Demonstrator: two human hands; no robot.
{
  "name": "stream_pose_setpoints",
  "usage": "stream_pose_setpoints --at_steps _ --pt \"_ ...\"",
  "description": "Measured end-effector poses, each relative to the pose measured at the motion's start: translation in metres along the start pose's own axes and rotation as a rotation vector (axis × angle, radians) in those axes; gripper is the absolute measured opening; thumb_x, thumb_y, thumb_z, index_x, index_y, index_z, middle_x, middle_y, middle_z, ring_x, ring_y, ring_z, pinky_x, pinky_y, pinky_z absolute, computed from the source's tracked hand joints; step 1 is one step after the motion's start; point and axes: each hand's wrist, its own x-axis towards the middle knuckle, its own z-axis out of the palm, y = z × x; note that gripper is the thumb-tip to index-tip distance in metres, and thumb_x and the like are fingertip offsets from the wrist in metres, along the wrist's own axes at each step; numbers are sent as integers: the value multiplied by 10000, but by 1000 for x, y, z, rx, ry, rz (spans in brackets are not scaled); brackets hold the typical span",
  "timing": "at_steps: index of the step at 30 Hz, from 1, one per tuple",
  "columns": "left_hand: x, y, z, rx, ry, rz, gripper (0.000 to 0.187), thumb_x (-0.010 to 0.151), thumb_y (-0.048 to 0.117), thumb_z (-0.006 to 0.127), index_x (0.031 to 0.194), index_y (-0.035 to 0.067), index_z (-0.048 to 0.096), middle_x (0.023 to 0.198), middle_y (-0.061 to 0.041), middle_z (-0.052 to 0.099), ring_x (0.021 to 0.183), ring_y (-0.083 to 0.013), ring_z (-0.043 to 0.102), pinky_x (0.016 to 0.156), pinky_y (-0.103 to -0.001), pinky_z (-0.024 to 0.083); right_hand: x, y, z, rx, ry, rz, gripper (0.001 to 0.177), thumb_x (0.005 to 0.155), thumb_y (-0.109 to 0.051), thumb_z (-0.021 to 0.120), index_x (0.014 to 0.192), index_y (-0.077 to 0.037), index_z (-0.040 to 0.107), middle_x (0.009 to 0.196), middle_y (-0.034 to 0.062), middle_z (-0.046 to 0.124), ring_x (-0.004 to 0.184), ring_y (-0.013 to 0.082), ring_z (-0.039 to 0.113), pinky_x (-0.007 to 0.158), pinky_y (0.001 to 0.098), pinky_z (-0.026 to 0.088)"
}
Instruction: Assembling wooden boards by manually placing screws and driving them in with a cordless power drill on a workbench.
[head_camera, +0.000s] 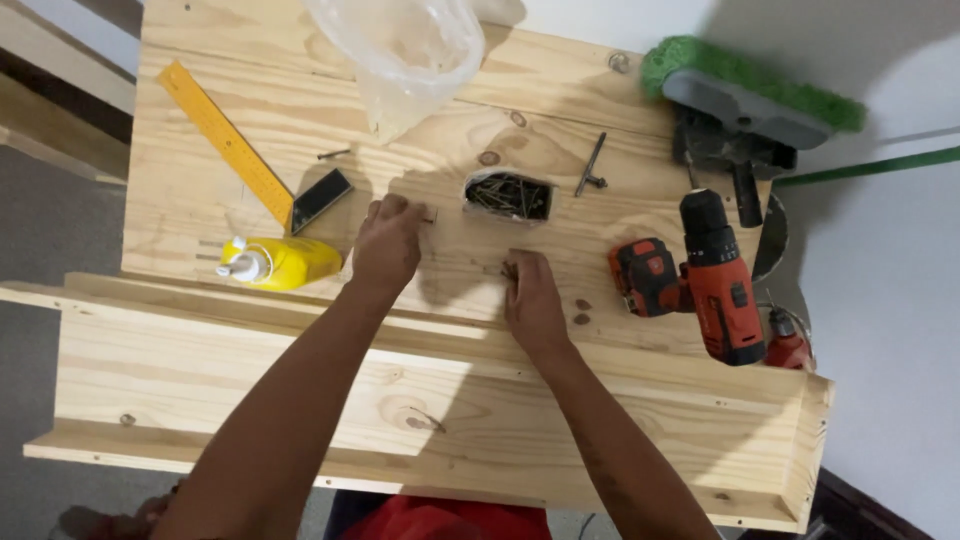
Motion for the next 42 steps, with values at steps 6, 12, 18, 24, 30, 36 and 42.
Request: stream_pose_setpoints --at_steps 6,12,18,24,30,36,42 --pt "-10 0 36 209 -29 -131 65 914 137 654 971 123 683 1078 -83 567 1108 -298 605 844 -388 542 -2 14 8 44 96 30 468 923 -12 560 1382 26 477 1163 244 518 1130 456 602 963 526 556" --pt "-49 21 28 -71 66 -138 158 963 151 637 1094 98 565 1006 -104 584 973 -334 680 825 -412 579 -19 17 -5 185 139 100 489 939 -120 628 1386 15 484 1175 225 537 1159 431 614 988 516 555" --pt "-113 71 -45 -490 -180 -300 507 927 172 699 1401 152 518 1073 -157 735 1012 -356 719 815 -476 582 -79 110 -5 671 414 323 309 871 -70 719 1165 -25 636 896 94 629 764 180 643 677 348 575" --pt "-170 93 -93 -689 -298 -661 347 932 181 659 1268 136 733 967 6 747 832 -142 658 773 -289 508 -98 110 -80 613 998 336 441 845 -95 840 1006 -160 435 811 -21 442 728 100 461 661 286 462" --pt "-232 109 -96 -698 -253 -587 558 857 148 766 1402 128 648 884 -15 764 762 -111 667 775 -252 552 -65 97 -136 481 592 -180 179 965 -26 742 1108 -105 667 1027 14 681 1002 146 650 949 370 566" --pt "-255 124 -108 -560 -422 -565 197 843 194 782 1032 167 825 862 29 789 733 -102 634 714 -253 517 -47 102 -119 569 750 155 293 871 -266 850 1106 -151 718 1161 -46 690 1085 79 604 1041 288 518" --pt "-274 117 -120 -517 -565 -428 123 856 228 717 951 186 783 905 39 839 827 -108 718 781 -265 532 -156 20 -126 590 988 35 94 989 -210 688 952 -145 631 938 -32 616 913 92 606 941 278 521"
